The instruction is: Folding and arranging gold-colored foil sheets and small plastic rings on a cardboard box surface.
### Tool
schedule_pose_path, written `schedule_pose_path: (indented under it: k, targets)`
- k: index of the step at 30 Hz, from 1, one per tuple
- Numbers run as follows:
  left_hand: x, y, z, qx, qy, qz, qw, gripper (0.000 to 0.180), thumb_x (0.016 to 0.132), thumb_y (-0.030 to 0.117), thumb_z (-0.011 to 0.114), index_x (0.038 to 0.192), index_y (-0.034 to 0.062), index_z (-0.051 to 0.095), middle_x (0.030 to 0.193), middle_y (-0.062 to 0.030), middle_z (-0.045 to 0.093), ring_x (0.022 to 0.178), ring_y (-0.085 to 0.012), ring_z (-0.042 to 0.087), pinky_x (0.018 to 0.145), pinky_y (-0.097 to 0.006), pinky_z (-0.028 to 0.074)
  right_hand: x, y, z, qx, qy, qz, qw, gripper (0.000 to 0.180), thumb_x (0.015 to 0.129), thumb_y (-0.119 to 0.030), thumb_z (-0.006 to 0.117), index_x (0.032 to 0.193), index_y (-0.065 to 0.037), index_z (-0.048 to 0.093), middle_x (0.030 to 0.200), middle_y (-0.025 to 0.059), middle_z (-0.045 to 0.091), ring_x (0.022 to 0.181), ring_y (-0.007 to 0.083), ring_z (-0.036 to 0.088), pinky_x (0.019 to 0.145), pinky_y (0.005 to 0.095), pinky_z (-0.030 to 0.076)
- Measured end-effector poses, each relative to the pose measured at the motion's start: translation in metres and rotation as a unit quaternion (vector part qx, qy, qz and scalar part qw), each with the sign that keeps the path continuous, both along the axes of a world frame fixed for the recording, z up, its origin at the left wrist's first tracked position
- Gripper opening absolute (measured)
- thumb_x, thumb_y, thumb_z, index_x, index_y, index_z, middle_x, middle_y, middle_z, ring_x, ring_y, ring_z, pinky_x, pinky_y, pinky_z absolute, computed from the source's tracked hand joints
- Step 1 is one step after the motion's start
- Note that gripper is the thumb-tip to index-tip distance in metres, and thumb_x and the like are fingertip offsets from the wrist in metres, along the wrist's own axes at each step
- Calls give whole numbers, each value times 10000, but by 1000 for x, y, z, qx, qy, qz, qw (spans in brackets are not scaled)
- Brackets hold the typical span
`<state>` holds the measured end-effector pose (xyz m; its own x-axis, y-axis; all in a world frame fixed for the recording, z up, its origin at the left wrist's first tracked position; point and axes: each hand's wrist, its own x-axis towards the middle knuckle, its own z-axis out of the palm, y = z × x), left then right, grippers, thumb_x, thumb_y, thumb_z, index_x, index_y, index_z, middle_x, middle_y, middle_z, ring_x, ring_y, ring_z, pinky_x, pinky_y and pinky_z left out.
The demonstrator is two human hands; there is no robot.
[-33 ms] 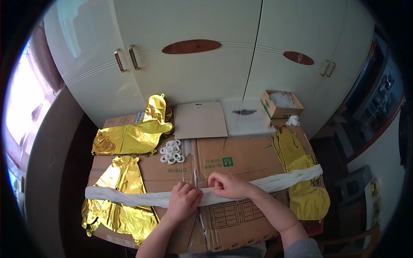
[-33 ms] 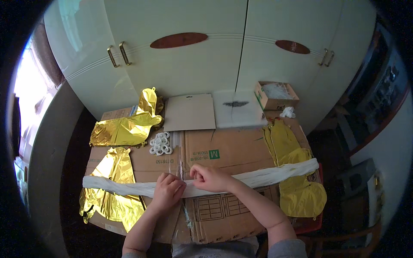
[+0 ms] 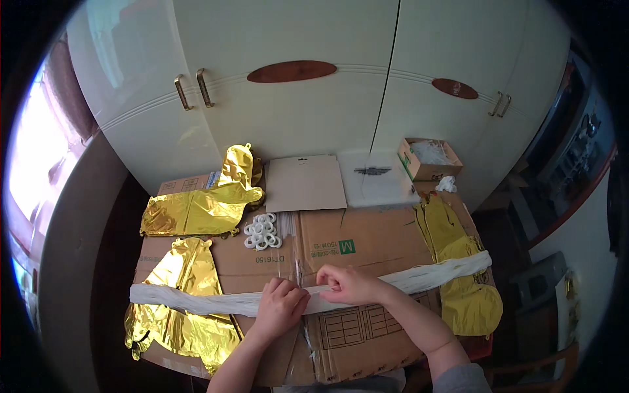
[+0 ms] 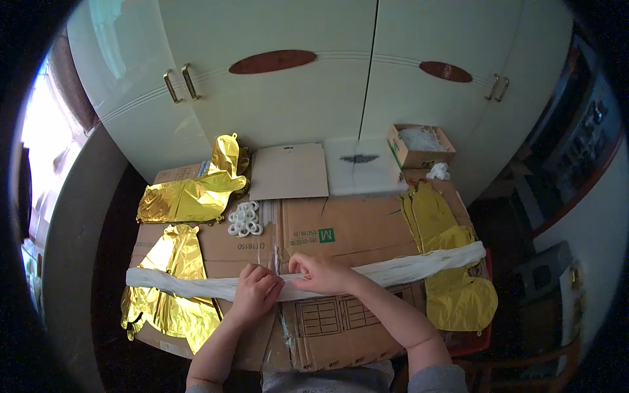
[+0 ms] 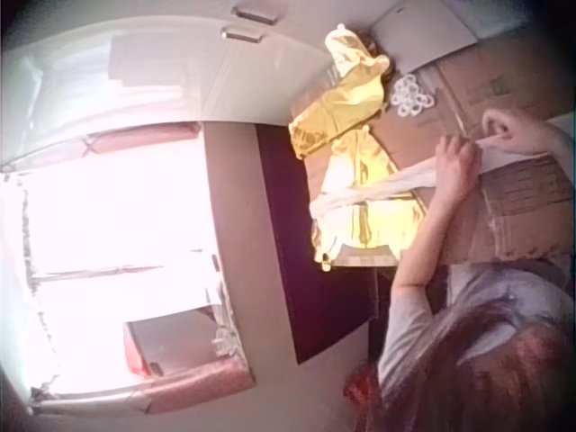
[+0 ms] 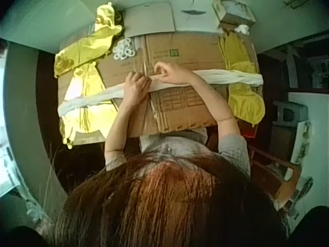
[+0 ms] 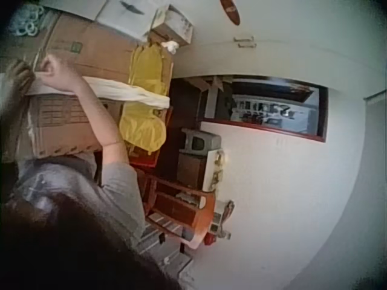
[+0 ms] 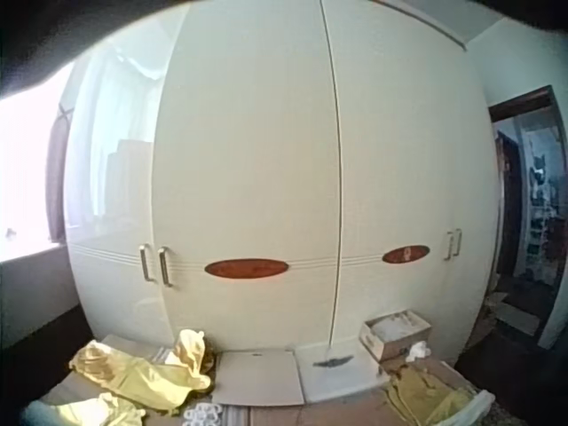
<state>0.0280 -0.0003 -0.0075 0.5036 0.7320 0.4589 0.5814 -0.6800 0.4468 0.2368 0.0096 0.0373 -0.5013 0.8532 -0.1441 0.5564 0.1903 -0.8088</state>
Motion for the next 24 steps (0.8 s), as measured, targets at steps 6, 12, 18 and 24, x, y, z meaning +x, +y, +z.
schedule_pose_path:
  k: [6, 12, 18, 24]
  targets:
    - [0, -4, 8, -8, -23, -28, 999, 151, 697, 104, 666, 832, 62, 614, 863, -86, 566, 844, -273, 505, 751, -385, 405, 0, -2, -17, 47, 95, 110, 988, 163, 867, -187, 546, 827, -38, 598, 775, 59, 576, 737, 151, 554, 678, 296, 436]
    - [0, -6, 16, -36, -32, 34, 998, 338, 723, 109, 647, 1035, 51, 531, 910, -116, 557, 861, -302, 499, 772, -397, 383, 11, 6, -20, -62, 453, 77, 886, 186, 902, -178, 499, 792, -92, 623, 1077, 65, 568, 1092, 201, 495, 917, 340, 377]
    - [-2, -4, 7, -64, -71, 39, 995, 435, 745, 151, 645, 1131, 39, 479, 941, -124, 553, 872, -303, 514, 776, -397, 397, 31, 16, -2, -116, 766, -24, 632, 209, 937, -243, 435, 840, -135, 586, 1173, 79, 554, 1109, 220, 504, 992, 390, 345]
    - [1, -7, 7, -98, -76, 20, 992, 490, 750, 149, 650, 1187, 39, 458, 1035, -155, 523, 988, -331, 502, 861, -398, 410, 50, 20, -2, -136, 737, -4, 662, 215, 949, -246, 409, 873, -114, 561, 1120, 86, 557, 967, 222, 578, 991, 411, 356]
